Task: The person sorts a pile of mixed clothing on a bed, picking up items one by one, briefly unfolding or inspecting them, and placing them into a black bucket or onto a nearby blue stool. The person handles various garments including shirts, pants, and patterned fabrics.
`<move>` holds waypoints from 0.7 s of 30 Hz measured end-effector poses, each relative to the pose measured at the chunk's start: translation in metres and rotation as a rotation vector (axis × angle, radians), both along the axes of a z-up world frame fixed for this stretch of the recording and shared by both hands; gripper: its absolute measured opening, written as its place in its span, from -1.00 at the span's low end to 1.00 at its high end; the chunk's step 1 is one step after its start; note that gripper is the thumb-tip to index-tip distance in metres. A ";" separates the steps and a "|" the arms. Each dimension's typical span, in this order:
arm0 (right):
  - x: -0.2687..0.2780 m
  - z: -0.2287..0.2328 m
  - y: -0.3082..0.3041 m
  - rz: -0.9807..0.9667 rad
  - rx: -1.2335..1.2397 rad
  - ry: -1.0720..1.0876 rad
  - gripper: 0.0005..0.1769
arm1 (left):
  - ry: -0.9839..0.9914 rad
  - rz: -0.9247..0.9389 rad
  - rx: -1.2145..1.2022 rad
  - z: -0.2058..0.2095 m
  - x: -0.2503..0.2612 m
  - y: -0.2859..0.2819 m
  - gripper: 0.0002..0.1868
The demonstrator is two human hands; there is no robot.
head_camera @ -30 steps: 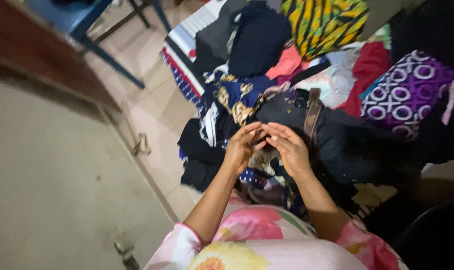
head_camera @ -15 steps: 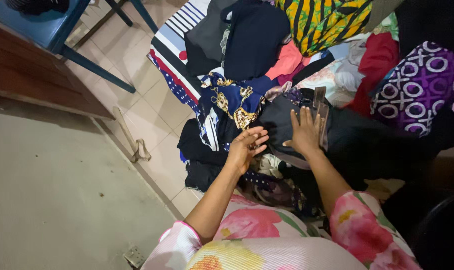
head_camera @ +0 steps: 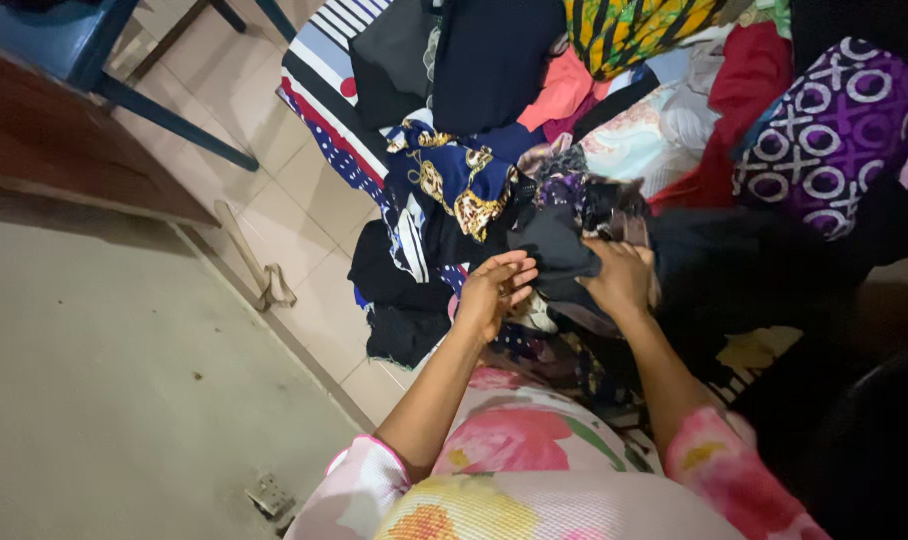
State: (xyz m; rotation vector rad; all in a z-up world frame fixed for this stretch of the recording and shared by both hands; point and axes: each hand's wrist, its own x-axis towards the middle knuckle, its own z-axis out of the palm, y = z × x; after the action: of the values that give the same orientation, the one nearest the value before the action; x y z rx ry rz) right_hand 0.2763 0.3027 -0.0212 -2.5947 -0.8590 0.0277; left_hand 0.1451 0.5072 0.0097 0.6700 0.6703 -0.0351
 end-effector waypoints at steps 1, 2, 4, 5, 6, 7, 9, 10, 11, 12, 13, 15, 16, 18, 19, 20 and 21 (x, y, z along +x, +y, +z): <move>-0.003 0.003 -0.010 -0.005 0.052 0.018 -0.21 | 0.006 0.000 0.005 -0.001 0.000 -0.004 -0.75; -0.005 0.006 -0.020 -0.044 0.096 0.040 -0.21 | 0.013 0.000 0.009 -0.002 0.000 -0.008 -0.75; -0.004 0.012 -0.042 -0.124 0.182 0.086 -0.19 | 0.023 -0.001 0.014 -0.004 -0.001 -0.017 -0.74; 0.000 0.015 -0.052 -0.168 0.381 0.253 -0.27 | 0.023 -0.001 0.018 -0.004 -0.001 -0.021 -0.74; 0.004 0.018 -0.064 -0.209 0.578 0.422 -0.34 | 0.023 -0.001 0.023 -0.004 -0.001 -0.024 -0.73; 0.008 0.020 -0.075 -0.250 0.773 0.596 -0.41 | 0.011 0.007 0.015 -0.005 -0.002 -0.027 -0.73; 0.024 0.029 -0.099 -0.252 0.973 0.542 -0.38 | -0.015 0.020 -0.001 -0.007 -0.004 -0.033 -0.72; 0.033 0.032 -0.106 -0.293 1.132 0.577 -0.34 | -0.016 0.030 -0.002 -0.008 -0.004 -0.035 -0.72; 0.041 0.035 -0.110 -0.333 1.292 0.612 -0.29 | -0.016 0.041 -0.002 -0.008 -0.004 -0.037 -0.73; 0.051 0.041 -0.115 -0.400 1.380 0.632 -0.26 | -0.016 0.052 -0.003 -0.008 -0.005 -0.038 -0.73; 0.060 0.048 -0.120 -0.469 1.467 0.655 -0.23 | -0.017 0.061 -0.007 -0.008 -0.007 -0.039 -0.73; 0.075 0.068 -0.123 -0.281 1.513 0.534 -0.29 | -0.017 0.080 -0.013 -0.008 -0.010 -0.039 -0.72; 0.080 0.080 -0.120 -0.250 1.573 0.574 -0.24 | -0.013 0.095 -0.014 -0.008 -0.012 -0.039 -0.73; 0.092 0.113 -0.115 -0.209 1.670 0.592 -0.19 | -0.001 0.120 -0.015 -0.008 -0.016 -0.037 -0.73; 0.095 0.126 -0.110 -0.197 1.709 0.567 -0.20 | 0.003 0.129 -0.011 -0.009 -0.018 -0.035 -0.73; 0.097 0.136 -0.107 -0.184 1.747 0.541 -0.21 | 0.006 0.138 -0.006 -0.010 -0.020 -0.032 -0.73; 0.092 0.142 -0.107 -0.198 1.606 0.431 -0.27 | 0.010 0.143 -0.005 -0.011 -0.022 -0.031 -0.73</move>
State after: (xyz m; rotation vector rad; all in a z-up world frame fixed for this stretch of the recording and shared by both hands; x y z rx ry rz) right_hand 0.3686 0.1959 0.1206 -1.0563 -0.1950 -0.1107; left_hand 0.1236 0.4760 -0.0013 0.6165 0.7257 0.0920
